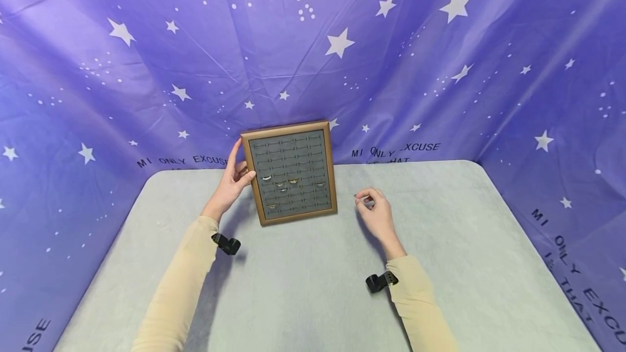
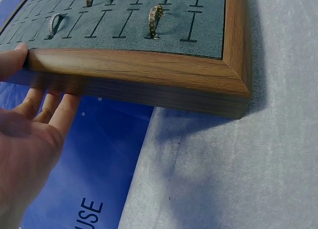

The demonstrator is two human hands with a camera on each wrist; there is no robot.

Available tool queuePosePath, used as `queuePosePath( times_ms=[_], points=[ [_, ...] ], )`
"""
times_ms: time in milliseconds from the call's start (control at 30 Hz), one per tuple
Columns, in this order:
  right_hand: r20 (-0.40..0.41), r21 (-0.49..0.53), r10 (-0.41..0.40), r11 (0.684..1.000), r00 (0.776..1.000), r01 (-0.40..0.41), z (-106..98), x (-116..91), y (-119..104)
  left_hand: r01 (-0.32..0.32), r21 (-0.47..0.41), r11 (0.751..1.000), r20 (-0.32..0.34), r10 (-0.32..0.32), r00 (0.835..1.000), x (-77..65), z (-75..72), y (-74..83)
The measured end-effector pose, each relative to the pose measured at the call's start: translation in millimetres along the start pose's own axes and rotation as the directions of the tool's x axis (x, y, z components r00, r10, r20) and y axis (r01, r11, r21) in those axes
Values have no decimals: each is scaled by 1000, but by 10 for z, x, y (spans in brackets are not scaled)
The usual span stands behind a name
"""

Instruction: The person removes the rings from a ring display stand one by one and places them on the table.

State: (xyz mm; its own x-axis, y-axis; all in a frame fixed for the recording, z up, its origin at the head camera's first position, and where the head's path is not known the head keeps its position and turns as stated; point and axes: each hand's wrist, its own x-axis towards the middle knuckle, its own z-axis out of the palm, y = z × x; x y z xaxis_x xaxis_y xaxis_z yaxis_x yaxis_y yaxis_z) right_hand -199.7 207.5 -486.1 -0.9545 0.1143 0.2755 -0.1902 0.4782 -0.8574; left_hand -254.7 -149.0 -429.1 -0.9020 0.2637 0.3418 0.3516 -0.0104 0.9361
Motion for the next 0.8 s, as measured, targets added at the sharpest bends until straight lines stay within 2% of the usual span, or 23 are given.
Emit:
queuePosePath(
  times_ms=[167, 500, 800],
  points=[
    [19, -19, 8, 1000, 1000, -7, -47, -23, 73, 9, 7, 1000, 3, -9, 1000, -4, 4, -5],
    [44, -103, -49, 993, 998, 53, -179, -31, 189, 19, 16, 1000, 5, -19, 1000, -6, 7, 17],
    [132, -199, 12, 980, 991, 15, -335, -12, 250, 50, 32, 998, -2, -50, 999, -11, -1, 33]
  ],
)
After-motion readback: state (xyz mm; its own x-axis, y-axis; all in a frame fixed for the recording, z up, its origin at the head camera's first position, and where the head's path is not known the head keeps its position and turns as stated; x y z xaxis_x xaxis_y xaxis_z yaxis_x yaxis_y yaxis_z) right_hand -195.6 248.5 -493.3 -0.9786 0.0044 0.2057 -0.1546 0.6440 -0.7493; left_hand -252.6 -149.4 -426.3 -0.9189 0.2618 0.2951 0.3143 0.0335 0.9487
